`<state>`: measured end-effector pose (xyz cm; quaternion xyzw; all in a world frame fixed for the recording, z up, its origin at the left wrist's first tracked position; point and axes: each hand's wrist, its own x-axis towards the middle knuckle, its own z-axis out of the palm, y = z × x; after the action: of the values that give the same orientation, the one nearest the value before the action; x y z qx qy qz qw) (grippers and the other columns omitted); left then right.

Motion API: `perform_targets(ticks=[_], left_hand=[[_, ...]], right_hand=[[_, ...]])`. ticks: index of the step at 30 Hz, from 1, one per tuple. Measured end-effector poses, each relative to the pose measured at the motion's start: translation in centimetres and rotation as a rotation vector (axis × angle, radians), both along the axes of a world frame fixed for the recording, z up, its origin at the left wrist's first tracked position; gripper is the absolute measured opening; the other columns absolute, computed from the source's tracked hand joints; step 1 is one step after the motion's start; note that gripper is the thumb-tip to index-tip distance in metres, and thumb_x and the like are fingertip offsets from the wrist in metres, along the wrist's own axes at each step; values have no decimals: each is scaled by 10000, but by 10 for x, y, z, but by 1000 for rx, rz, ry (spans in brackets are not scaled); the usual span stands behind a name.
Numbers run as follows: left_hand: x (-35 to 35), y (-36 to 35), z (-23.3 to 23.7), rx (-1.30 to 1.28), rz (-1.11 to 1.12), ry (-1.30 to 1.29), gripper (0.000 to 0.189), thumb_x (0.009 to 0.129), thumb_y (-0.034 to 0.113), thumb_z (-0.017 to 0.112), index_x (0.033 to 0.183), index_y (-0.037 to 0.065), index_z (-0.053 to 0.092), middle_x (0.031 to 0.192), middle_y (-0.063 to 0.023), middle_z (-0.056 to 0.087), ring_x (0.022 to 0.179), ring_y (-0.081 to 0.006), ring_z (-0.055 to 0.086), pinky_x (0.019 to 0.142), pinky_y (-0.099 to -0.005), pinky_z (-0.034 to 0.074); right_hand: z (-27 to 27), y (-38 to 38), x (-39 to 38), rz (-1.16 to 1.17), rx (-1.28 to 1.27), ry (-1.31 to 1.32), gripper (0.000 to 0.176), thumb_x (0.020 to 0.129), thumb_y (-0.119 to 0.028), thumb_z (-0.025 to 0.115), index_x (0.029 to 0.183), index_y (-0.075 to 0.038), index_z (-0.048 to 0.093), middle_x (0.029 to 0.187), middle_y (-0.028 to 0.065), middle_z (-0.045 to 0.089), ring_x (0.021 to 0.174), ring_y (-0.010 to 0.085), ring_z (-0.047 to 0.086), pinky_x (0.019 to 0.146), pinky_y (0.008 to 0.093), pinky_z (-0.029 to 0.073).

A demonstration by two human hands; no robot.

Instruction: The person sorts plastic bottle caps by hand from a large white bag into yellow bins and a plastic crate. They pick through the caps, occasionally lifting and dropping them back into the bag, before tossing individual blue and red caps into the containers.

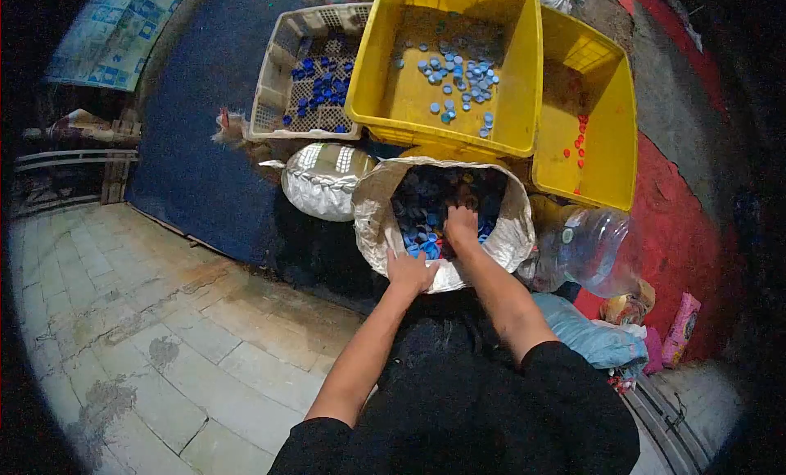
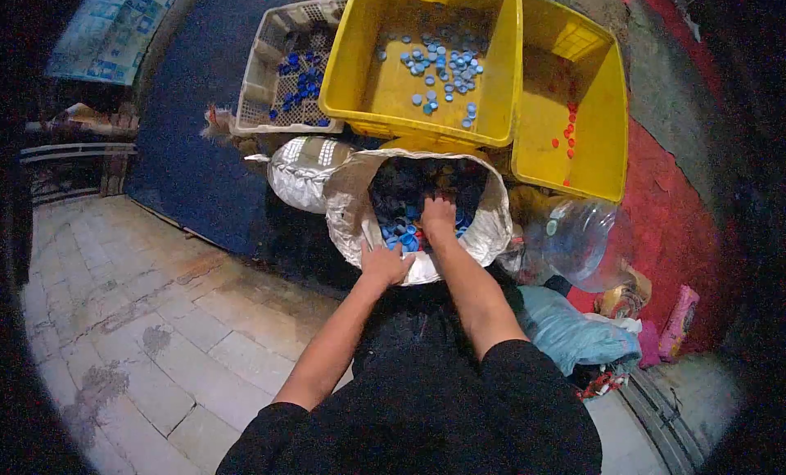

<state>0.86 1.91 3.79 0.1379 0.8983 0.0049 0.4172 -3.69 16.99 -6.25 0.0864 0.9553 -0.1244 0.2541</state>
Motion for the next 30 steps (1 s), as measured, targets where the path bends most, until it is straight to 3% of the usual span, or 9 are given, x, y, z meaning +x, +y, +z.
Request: perform_targets(ticks=[5, 8, 12, 14, 18, 20, 24, 26, 30], left_hand=[[-41, -1, -27, 189, 65, 233, 383, 845, 334, 553, 1160, 116, 552, 949, -132, 649, 932, -320, 616, 861, -531, 414], [-75, 6, -45, 356, 112, 446, 335, 845, 319, 546, 1117, 128, 590, 969, -119, 647, 930, -318, 618, 874, -540, 404], [-96, 23, -95, 280, 219, 136, 307, 804, 297, 590, 1069, 147, 633, 982, -106, 639, 968, -281, 603, 920, -522, 375], [-91, 30, -134, 296, -5, 774, 313, 780, 281, 623, 1056, 136, 650, 1069, -109, 618, 1108, -268, 532, 995, -524, 312], [-99, 37, -139, 323, 19, 596, 311, 772, 285, 634, 1036, 120, 655, 1121, -107, 607, 1190, -250, 475, 1044, -525, 243], [-103, 31, -100, 343, -9, 442, 286, 796, 272, 613, 1012, 89, 656, 1046, -127, 630, 1084, -277, 555, 977, -503, 350], [-91, 19, -55, 336, 347, 172, 253, 813, 214, 602, 1026, 91, 656, 997, -167, 651, 905, -345, 625, 860, -451, 467], [-69, 4, -54, 834, 558, 318, 238, 808, 185, 625, 998, 43, 646, 896, -177, 661, 806, -363, 638, 722, -396, 509], [-28, -15, 0, 959, 749, 247, 212, 833, 162, 614, 990, 22, 641, 916, -117, 674, 809, -225, 644, 728, -318, 490]], right_hand=[[4, 13, -2, 47, -48, 5, 184, 835, -177, 547, 937, -62, 649, 915, 157, 650, 903, 307, 628, 817, 426, 470], [25, 16, 15, -69, -183, 497, 128, 798, -133, 602, 875, -39, 643, 853, 167, 656, 871, 332, 638, 760, 433, 491], [28, 21, 45, -478, -605, 504, 97, 757, -72, 583, 837, -35, 624, 742, 139, 623, 694, 277, 616, 610, 363, 467], [34, 28, 53, -1076, -1241, 79, 44, 764, -68, 552, 782, -34, 573, 666, 44, 542, 582, 161, 513, 569, 301, 435], [61, 38, 54, -1457, -1600, -149, 51, 786, -108, 526, 783, -59, 538, 618, 21, 473, 568, 153, 497, 540, 266, 405], [56, 41, 42, -1459, -1599, -148, 134, 815, -194, 551, 750, -79, 532, 615, 24, 480, 570, 163, 507, 526, 283, 408], [21, 45, -4, -520, -634, -48, 357, 830, -364, 605, 796, -8, 599, 742, 135, 633, 696, 282, 607, 635, 402, 480], [39, 32, -30, -317, -361, 55, 303, 825, -297, 612, 996, -49, 637, 961, 190, 655, 867, 352, 627, 779, 415, 495], [-34, 37, -56, -33, -140, -263, 405, 796, -227, 596, 1196, -165, 574, 1225, 197, 546, 1074, 364, 554, 925, 427, 452]])
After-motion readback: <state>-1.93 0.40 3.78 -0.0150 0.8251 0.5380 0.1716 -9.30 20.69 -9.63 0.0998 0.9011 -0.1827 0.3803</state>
